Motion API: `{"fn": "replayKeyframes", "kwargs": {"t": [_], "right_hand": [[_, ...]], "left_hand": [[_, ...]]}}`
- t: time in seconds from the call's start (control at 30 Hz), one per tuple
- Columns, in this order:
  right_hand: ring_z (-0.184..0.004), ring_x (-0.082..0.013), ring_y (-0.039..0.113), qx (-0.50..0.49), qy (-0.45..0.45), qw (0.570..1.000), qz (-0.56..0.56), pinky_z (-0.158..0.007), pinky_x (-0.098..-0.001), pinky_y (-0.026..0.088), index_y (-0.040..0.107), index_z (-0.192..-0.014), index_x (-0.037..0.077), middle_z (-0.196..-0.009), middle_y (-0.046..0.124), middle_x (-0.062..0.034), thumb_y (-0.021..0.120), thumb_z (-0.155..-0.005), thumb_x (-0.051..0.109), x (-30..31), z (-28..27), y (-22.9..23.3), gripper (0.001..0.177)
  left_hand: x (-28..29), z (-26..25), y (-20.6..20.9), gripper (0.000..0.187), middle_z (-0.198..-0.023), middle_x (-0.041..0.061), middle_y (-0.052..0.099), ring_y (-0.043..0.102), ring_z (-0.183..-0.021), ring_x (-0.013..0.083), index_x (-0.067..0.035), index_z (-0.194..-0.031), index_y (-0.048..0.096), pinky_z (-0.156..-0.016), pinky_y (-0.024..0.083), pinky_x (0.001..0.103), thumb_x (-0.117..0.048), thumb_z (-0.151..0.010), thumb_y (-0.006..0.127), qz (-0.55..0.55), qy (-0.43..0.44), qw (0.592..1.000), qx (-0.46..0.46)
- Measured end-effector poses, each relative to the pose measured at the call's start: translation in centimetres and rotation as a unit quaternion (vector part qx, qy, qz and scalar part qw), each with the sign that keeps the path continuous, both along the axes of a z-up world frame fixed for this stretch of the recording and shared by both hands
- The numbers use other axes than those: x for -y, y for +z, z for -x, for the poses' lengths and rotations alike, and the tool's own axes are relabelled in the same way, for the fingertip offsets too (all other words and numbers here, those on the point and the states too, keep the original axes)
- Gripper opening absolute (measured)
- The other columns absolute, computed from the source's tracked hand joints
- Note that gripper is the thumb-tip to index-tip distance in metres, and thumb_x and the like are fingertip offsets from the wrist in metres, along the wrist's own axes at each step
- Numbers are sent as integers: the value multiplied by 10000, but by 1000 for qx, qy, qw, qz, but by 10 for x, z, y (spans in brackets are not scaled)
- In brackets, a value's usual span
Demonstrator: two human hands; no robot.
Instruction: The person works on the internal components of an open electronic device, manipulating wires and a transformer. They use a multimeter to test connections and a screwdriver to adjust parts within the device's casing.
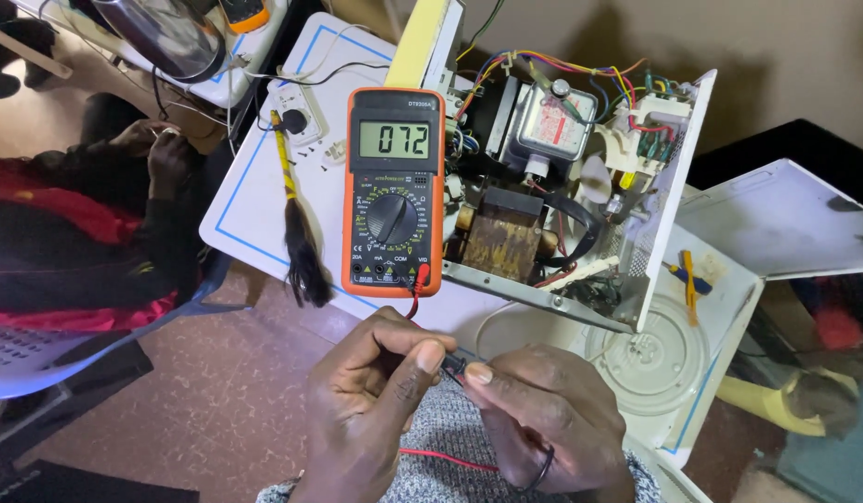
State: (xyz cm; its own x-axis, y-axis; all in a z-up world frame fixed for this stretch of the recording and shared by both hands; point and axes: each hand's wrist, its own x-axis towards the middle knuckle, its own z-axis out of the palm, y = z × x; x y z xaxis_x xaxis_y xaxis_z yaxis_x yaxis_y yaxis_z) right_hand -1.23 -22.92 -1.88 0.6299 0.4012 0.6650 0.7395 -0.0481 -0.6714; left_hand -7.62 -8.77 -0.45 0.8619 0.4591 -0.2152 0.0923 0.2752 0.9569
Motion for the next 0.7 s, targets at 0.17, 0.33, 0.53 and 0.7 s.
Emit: {"fn": "replayKeyframes", "kwargs": {"t": [0.17,0.33,0.53,0.7], "right_hand": [[-609,-200,663,26,-25,999,-15,-557,-315,577,638,-1132,23,-817,698,-127,635,-941,-45,5,-3,-12,203],[-616,-169,685,18,-33,999,-9,-549,-296,570,644,-1135,24,-827,709,-123,634,-908,-111,15,-4,-14,264],[-632,-225,711,29,-43,999,1,-562,-331,614,647,-1091,0,-851,725,-161,682,-920,9,23,-6,-15,174],[-589,-209,709,5,-77,997,-28,-547,-291,594,660,-1044,3,-835,729,-156,697,-869,-41,24,-3,-19,184]], "left_hand": [[4,-3,-1,202,-762,61,643,569,-697,139,2,-913,783,-600,498,274,-189,-924,717,-43,-8,999,-1],[9,-9,-1,217,-771,73,680,639,-719,162,-9,-916,781,-616,615,306,-216,-916,718,-51,-23,998,-8],[17,-16,-2,162,-711,42,609,568,-675,134,-14,-870,744,-605,517,278,-166,-925,724,-66,-33,997,18],[20,-19,-2,173,-707,40,605,570,-670,136,-22,-849,744,-603,500,285,-177,-923,724,-65,-54,996,-3]]}}
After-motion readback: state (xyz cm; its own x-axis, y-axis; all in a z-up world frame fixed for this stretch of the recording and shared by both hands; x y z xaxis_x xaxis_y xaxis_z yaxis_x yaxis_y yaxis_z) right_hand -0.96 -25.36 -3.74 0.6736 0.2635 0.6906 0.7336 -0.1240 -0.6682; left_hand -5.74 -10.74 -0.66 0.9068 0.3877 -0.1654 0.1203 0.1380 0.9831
